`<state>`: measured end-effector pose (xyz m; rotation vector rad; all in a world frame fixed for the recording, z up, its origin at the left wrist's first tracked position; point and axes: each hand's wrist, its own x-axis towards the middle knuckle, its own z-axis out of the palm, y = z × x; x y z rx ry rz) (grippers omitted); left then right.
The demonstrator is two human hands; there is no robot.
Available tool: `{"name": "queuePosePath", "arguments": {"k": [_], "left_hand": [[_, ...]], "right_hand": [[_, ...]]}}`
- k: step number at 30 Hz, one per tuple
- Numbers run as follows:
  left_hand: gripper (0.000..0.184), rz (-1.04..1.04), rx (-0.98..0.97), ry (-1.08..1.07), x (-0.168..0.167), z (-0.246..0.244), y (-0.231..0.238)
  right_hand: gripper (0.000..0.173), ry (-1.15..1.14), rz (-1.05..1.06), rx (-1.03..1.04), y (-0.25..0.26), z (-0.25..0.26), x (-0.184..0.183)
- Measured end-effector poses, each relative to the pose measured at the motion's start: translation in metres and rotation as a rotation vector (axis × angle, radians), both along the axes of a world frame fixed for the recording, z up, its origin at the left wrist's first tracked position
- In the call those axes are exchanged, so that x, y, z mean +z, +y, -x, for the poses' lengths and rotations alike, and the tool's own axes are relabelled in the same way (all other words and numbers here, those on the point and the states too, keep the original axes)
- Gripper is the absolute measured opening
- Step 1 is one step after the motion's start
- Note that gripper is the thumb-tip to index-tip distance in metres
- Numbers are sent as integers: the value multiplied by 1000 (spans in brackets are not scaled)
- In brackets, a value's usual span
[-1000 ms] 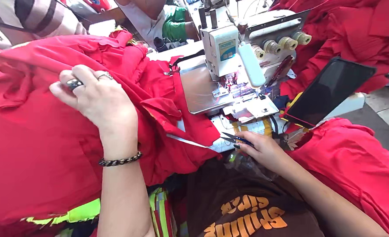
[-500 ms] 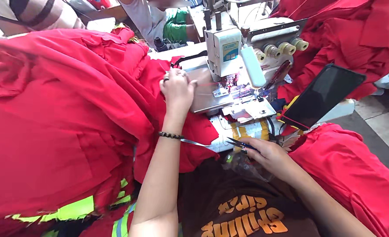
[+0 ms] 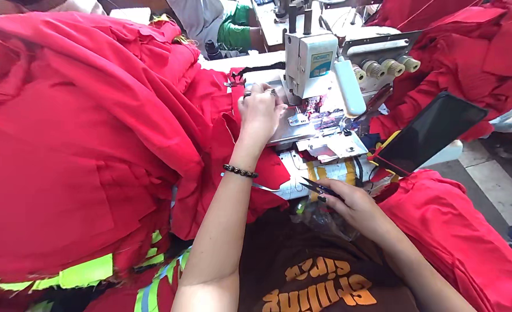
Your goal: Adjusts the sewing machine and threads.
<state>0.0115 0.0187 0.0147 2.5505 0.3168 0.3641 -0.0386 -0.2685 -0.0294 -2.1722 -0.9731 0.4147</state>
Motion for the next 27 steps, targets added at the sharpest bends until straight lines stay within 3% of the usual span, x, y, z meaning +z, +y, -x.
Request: {"name": "queuePosePath", "arguments": {"k": [5, 9, 14, 19, 23, 27], "left_hand": [[23, -34, 164, 65, -2, 8, 18], [21, -25, 189, 45, -7, 9, 18], [25, -146, 281, 39, -9, 3, 9], [30, -421, 248, 13, -11, 6, 3], [28, -538, 175, -12, -11, 6, 1], [31, -501, 119, -35, -9, 9, 1]], "right_hand": [[41, 6, 43, -143, -2, -5, -4], [50, -20, 142, -100, 11, -6, 0], [40, -152, 87, -21, 54, -1, -2], [29, -497, -157, 86, 108, 0, -35], [31, -696, -74, 126, 133, -7, -51], [22, -701, -142, 109, 135, 14, -38]]}}
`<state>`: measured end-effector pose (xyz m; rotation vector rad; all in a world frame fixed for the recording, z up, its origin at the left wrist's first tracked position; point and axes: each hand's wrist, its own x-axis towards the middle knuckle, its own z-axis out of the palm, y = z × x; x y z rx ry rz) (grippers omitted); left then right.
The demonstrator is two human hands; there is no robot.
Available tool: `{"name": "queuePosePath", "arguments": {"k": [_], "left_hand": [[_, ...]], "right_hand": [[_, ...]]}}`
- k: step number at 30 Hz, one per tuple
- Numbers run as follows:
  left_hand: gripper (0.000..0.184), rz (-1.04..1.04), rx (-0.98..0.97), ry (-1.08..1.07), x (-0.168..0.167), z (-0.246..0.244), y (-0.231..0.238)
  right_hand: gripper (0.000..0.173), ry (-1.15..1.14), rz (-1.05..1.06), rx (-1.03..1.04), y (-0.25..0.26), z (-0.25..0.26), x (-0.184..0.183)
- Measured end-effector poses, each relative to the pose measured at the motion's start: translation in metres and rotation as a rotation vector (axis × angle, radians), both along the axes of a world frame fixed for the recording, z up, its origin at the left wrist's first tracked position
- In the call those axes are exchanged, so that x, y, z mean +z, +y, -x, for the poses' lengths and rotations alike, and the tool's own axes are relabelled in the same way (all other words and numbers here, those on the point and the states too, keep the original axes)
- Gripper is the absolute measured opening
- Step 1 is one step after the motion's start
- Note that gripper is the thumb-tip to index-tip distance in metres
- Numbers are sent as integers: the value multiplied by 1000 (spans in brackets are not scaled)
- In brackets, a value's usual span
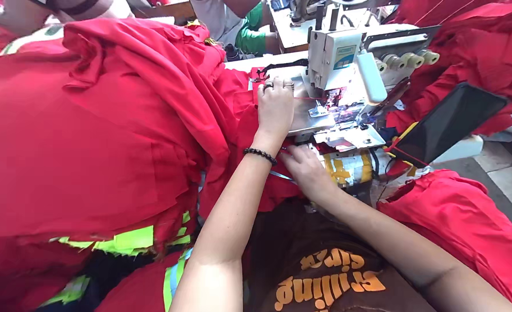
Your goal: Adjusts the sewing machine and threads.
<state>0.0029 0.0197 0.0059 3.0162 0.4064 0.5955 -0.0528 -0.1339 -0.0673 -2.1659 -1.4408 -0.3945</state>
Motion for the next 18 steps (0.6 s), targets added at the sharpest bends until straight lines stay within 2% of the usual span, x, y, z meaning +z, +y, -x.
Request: {"name": "queuePosePath", "arguments": {"k": [2, 5, 9, 13, 18], "left_hand": [[29, 29, -12, -5, -1, 0, 1], [25, 17, -7, -11, -2, 0, 1], [24, 8, 35, -30, -3, 0, 2], [25, 32, 58, -43, -3, 0, 1], [22, 28, -153, -141, -10, 17, 3]], "right_hand": [[17, 46, 100, 9, 7, 17, 8], [28, 314, 494, -20, 23, 28, 33], [32, 455, 722, -28, 34, 23, 56], [30, 505, 705, -39, 21, 8, 59], [23, 503, 599, -71, -18, 6, 69]]}}
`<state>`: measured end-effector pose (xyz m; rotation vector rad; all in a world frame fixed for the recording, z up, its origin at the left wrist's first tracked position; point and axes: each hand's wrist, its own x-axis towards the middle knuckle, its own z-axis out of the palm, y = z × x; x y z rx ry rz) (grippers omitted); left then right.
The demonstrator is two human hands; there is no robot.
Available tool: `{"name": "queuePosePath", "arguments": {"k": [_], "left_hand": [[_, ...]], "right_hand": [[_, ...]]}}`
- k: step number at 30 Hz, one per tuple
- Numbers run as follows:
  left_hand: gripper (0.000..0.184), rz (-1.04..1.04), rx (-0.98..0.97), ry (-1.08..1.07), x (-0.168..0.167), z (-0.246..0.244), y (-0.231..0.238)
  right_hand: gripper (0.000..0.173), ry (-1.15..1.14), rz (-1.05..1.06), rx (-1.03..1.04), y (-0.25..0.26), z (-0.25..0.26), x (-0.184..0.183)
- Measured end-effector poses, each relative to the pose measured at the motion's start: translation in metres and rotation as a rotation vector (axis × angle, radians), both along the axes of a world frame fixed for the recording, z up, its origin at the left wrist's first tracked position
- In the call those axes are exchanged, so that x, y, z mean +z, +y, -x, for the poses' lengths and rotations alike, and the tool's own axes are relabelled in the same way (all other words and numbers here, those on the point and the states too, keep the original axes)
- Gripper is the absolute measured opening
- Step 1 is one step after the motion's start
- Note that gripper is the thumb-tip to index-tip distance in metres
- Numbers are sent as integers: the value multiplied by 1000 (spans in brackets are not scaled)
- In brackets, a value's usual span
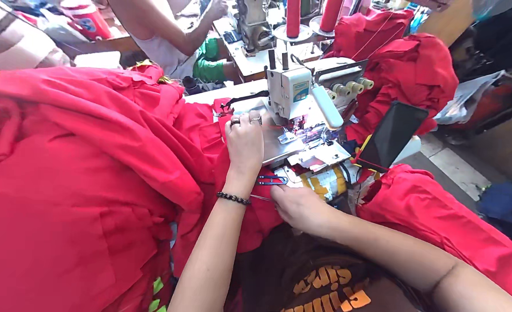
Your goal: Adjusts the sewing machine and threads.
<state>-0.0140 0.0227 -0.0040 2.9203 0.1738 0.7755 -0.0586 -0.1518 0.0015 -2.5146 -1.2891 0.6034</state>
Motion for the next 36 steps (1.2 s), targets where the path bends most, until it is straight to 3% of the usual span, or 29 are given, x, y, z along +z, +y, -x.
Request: {"name": "queuePosePath", "arguments": {"k": [5, 9, 11, 13, 18, 23, 36], "left_hand": [[17, 201, -148, -54, 3, 2, 8], [23, 786, -165, 175, 31, -24, 40], [22, 1055, -290, 227, 36, -40, 62], [16, 1178, -443, 229, 34, -49, 79], [15, 1267, -635, 96, 7, -64, 105], [19, 1413, -768, -22, -26, -65, 124], [18, 1516, -966, -56, -32, -66, 129]], "right_hand": [[25, 194, -169, -67, -54, -3, 6], [18, 391, -449, -151, -85, -10, 2], [14, 485, -616, -201, -89, -10, 6], [11, 475, -775, -246, -84, -12, 12], [12, 144, -986, -310, -53, -29, 32], [24, -352, -919, -264, -25, -41, 27], [14, -768, -755, -283, 20, -55, 9]]}}
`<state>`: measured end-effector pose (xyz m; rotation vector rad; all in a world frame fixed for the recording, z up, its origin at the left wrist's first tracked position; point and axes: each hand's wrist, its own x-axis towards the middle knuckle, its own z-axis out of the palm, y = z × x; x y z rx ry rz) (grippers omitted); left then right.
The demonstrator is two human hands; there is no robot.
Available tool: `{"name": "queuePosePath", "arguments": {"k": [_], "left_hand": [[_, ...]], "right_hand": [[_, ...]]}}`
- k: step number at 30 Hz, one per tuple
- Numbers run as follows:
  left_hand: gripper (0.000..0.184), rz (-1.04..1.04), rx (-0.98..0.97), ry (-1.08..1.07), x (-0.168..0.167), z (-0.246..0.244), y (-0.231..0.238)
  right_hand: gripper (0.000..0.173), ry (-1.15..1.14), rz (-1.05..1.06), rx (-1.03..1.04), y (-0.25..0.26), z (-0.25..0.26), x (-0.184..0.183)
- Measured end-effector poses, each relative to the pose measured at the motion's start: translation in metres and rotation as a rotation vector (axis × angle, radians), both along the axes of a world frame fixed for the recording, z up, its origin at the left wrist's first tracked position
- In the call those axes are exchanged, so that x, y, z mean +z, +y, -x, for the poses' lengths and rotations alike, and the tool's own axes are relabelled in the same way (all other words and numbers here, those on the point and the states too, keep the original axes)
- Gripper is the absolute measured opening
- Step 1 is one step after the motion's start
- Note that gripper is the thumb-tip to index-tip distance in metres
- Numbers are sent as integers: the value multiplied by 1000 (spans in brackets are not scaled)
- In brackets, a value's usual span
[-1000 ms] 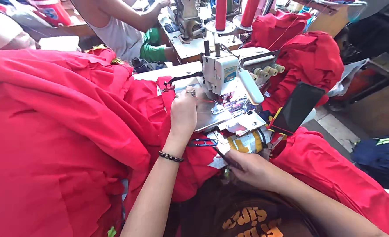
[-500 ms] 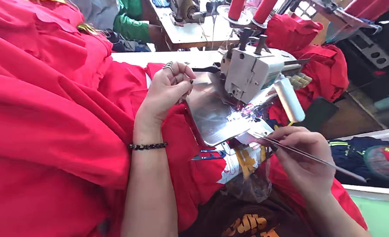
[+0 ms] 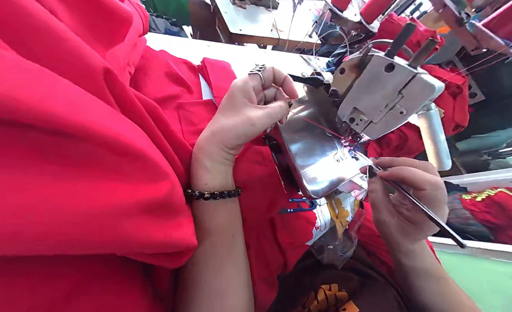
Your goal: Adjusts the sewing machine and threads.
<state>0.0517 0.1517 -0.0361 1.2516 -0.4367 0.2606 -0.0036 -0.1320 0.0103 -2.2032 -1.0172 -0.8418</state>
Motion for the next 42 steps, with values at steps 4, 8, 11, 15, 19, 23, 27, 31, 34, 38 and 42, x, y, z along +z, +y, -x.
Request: {"name": "queuePosePath", "arguments": {"k": [4, 8, 11, 15, 19, 23, 27, 31, 34, 38, 42], "left_hand": [[20, 78, -95, -86, 2, 5, 4], [21, 127, -203, -147, 4, 10, 8], [22, 113, -236, -147, 4, 11, 10], [22, 96, -257, -157, 5, 12, 11], [23, 108, -260, -179, 4, 13, 14], [23, 122, -268, -193, 4, 12, 15], [22, 122, -274, -183, 6, 13, 15], [22, 139, -260, -200, 5, 13, 16], [21, 139, -257, -199, 5, 13, 16], [21, 146, -222, -201, 3, 12, 17], [20, 55, 66, -112, 4, 8, 19]], "right_hand": [[8, -90, 113, -39, 9, 0, -7], [3, -172, 206, -84, 16, -2, -13], [2, -207, 231, -124, 21, -4, -17], [3, -214, 242, -173, 26, -5, -17], [4, -204, 239, -210, 29, -5, -17], [5, -193, 241, -216, 32, -5, -17], [6, -180, 260, -242, 34, -7, -16], [9, -167, 287, -294, 36, -11, -16], [7, -154, 229, -239, 32, -12, -16], [11, -34, 13, -78, 21, -2, -5], [23, -33, -126, 1, 22, 13, 18]]}}
